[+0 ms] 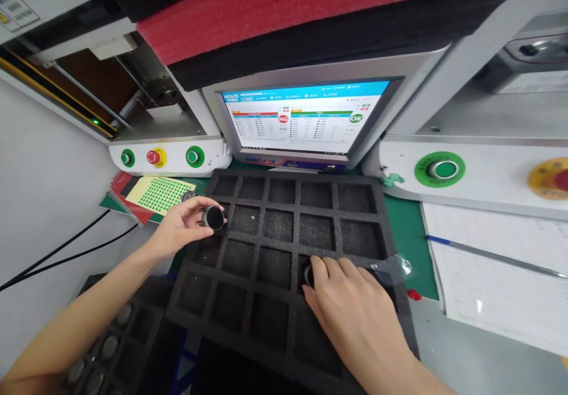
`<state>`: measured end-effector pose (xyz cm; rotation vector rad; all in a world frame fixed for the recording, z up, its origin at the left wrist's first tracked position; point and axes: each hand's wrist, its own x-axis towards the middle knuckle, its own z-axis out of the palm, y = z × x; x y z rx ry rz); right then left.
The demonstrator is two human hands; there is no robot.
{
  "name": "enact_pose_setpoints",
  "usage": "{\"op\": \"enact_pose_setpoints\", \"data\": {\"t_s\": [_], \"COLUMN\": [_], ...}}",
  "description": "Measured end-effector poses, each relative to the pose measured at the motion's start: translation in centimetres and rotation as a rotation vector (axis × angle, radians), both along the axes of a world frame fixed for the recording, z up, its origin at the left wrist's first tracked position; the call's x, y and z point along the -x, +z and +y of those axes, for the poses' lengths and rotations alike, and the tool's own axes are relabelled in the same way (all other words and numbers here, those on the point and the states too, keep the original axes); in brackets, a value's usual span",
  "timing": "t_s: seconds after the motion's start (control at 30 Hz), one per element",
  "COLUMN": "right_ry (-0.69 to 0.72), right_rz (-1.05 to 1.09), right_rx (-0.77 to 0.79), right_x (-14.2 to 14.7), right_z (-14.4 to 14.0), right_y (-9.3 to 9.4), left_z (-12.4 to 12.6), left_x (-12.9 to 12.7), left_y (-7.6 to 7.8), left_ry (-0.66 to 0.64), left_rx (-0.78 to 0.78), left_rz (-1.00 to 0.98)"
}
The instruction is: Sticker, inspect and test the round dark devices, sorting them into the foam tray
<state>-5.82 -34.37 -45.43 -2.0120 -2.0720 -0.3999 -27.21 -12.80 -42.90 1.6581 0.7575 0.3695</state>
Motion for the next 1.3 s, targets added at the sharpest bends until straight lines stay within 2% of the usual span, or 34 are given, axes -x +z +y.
{"op": "enact_pose_setpoints", "data": {"t_s": [0.1,0.2,0.27,0.33,0.43,0.57,0.67,0.8,0.9,0.97,1.03,1.13,1.3], "right_ry": [0.025,0.011,-0.034,-0.078,-0.136,-0.209,-0.243,-0.271,-0.326,-0.413,-0.484,-0.500,-0.491], "right_rz": [0.090,0.194,0.269,0.387,0.580,0.641,0.713,0.803,1.104,1.386,1.542,1.563,1.369], "right_rx": [-0.048,-0.091,-0.109,-0.074,0.061,0.313,0.435,0.490,0.495,0.473,0.451,0.429,0.445], "right_x": [-0.3,-0.8,-1.5,-2.3,-3.7,-4.7,-5.2,-6.3,-6.7,-6.4,-5.7,-4.4,-3.2], "right_z": [-0.6,-0.4,0.2,1.1,2.4,3.5,4.1,4.7,4.8,4.7,4.6,4.7,5.3], "right_y": [-0.3,-0.4,-0.5,-0.8,-1.5,-1.7,-1.2,-0.3,0.2,0.5,0.4,-0.1,-0.5], "left_z": [-0.7,-1.2,-1.5,-1.8,-2.2,-2.7,-3.0,-3.0,-2.8,-2.7,-2.7,-2.8,-3.1], "left_x": [-0.7,-1.4,-1.5,-1.5,-1.3,-1.4,-1.8,-2.2,-2.3,-2.4,-2.4,-2.5,-2.5], "left_y": [-1.9,-3.2,-3.5,-3.4,-2.9,-2.0,-1.5,-1.0,-0.8,-0.7,-0.7,-0.7,-1.1], "left_ry": [0.052,0.028,0.016,0.015,0.023,0.011,-0.011,-0.059,-0.111,-0.135,-0.150,-0.165,-0.164], "left_rx": [0.092,0.050,-0.016,-0.117,-0.311,-0.543,-0.647,-0.709,-0.750,-0.761,-0.764,-0.775,-0.837], "left_rz": [-0.030,-0.004,0.022,0.063,0.153,0.303,0.390,0.465,0.535,0.565,0.585,0.600,0.599]}}
